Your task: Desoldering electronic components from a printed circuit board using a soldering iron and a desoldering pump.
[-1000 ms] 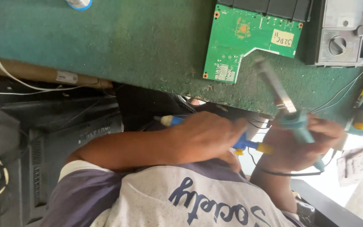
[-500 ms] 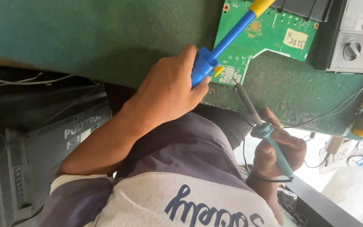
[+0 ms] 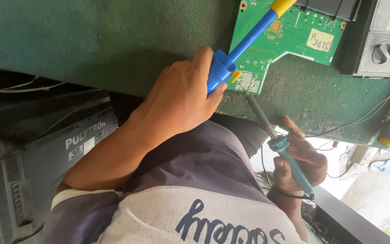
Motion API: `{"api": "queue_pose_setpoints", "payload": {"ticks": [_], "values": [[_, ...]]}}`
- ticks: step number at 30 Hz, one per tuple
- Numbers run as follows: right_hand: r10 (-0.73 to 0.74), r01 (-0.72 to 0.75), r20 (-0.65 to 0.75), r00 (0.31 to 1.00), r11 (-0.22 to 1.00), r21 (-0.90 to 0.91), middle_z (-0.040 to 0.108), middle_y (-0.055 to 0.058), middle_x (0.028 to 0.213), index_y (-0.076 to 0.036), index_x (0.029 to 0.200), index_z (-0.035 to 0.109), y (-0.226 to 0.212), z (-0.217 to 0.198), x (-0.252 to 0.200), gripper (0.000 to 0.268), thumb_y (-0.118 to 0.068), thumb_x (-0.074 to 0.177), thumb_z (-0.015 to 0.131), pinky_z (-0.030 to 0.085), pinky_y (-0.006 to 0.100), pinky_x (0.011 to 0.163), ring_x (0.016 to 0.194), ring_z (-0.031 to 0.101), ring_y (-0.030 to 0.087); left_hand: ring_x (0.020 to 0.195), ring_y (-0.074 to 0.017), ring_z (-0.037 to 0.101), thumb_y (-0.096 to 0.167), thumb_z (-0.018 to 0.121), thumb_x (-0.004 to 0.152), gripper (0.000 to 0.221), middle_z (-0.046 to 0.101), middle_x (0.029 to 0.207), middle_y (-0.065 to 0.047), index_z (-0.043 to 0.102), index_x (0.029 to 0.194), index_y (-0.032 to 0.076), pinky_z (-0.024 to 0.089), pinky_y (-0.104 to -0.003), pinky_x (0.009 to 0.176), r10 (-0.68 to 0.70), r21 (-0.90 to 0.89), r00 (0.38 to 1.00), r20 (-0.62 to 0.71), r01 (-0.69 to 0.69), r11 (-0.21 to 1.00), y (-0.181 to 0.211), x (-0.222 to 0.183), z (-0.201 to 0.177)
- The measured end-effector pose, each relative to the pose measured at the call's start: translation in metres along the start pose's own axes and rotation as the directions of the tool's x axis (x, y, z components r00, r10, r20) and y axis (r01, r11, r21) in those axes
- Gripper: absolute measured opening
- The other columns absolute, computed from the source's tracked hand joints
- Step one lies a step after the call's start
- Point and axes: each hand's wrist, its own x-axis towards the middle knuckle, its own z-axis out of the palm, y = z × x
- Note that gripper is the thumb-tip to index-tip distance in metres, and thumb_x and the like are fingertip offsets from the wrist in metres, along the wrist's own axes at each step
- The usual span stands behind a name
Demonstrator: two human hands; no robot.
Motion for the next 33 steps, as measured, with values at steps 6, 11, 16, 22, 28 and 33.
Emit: {"api": "queue_pose_setpoints", "payload": {"ticks": [6, 11, 16, 22, 28, 33], "values": [[-0.076, 0.079, 0.046, 0.996, 0.995, -0.061, 0.067, 0.000, 0.113, -0.014, 0.111, 0.059, -0.006, 0.013, 0.011, 0.019, -0.026, 0.102, 0.070, 0.057, 0.053, 0.118, 0.138, 0.061, 0.039, 0.056, -0.0436, 0.064, 0.024, 0.078, 0.096, 0.039, 0.069, 0.074, -0.014, 0.044, 0.102, 0.006, 0.046, -0.053, 0.046, 0.032, 0.011, 0.999, -0.029, -0.032, 0.999, -0.003, 0.000, 0.002], [-0.047, 0.052, 0.039, 0.998, 0.989, -0.140, 0.070, 0.010, 0.111, -0.012, 0.109, 0.061, -0.006, 0.011, 0.006, 0.021, -0.029, 0.100, 0.070, 0.056, 0.053, 0.120, 0.137, 0.062, 0.040, 0.057, -0.0452, 0.064, 0.025, 0.077, 0.096, 0.039, 0.069, 0.073, -0.015, 0.043, 0.101, 0.006, 0.045, -0.054, 0.048, 0.026, 0.008, 0.999, -0.019, -0.026, 1.000, -0.002, 0.000, 0.001], [-0.033, 0.036, 0.018, 0.999, 0.986, -0.160, 0.071, 0.007, 0.104, -0.011, 0.106, 0.063, -0.008, 0.013, 0.005, 0.021, -0.030, 0.100, 0.071, 0.057, 0.052, 0.117, 0.135, 0.064, 0.040, 0.056, -0.0448, 0.062, 0.025, 0.078, 0.096, 0.040, 0.068, 0.072, -0.014, 0.043, 0.101, 0.006, 0.045, -0.053, 0.046, 0.041, 0.009, 0.999, -0.033, -0.040, 0.999, -0.002, -0.001, 0.000], [-0.080, 0.082, 0.019, 0.997, 0.986, -0.144, 0.064, 0.001, 0.101, -0.013, 0.108, 0.056, -0.005, 0.013, 0.005, 0.021, -0.028, 0.102, 0.068, 0.057, 0.053, 0.115, 0.135, 0.062, 0.045, 0.058, -0.0437, 0.065, 0.025, 0.077, 0.096, 0.040, 0.070, 0.075, -0.013, 0.042, 0.100, 0.007, 0.047, -0.053, 0.047, 0.030, 0.004, 0.999, -0.025, -0.030, 1.000, -0.002, -0.001, 0.000], [-0.052, 0.053, 0.011, 0.999, 0.990, -0.132, 0.069, 0.008, 0.099, -0.010, 0.104, 0.059, -0.001, 0.009, 0.003, 0.017, -0.025, 0.102, 0.067, 0.057, 0.048, 0.115, 0.134, 0.063, 0.041, 0.052, -0.0406, 0.063, 0.024, 0.079, 0.096, 0.040, 0.067, 0.070, -0.012, 0.043, 0.100, 0.007, 0.045, -0.051, 0.044, 0.040, -0.006, 0.999, -0.027, -0.040, 0.999, -0.002, -0.001, -0.001], [-0.017, 0.017, 0.002, 1.000, 0.997, -0.073, 0.055, 0.035, 0.142, -0.012, 0.109, 0.055, -0.001, 0.011, 0.002, 0.021, -0.026, 0.101, 0.068, 0.064, 0.036, 0.098, 0.132, 0.064, 0.040, 0.058, -0.0451, 0.063, 0.025, 0.074, 0.095, 0.036, 0.068, 0.071, -0.015, 0.043, 0.098, 0.007, 0.043, -0.055, 0.049, 0.006, -0.022, 1.000, -0.025, -0.007, 1.000, -0.002, -0.001, -0.001]]}}
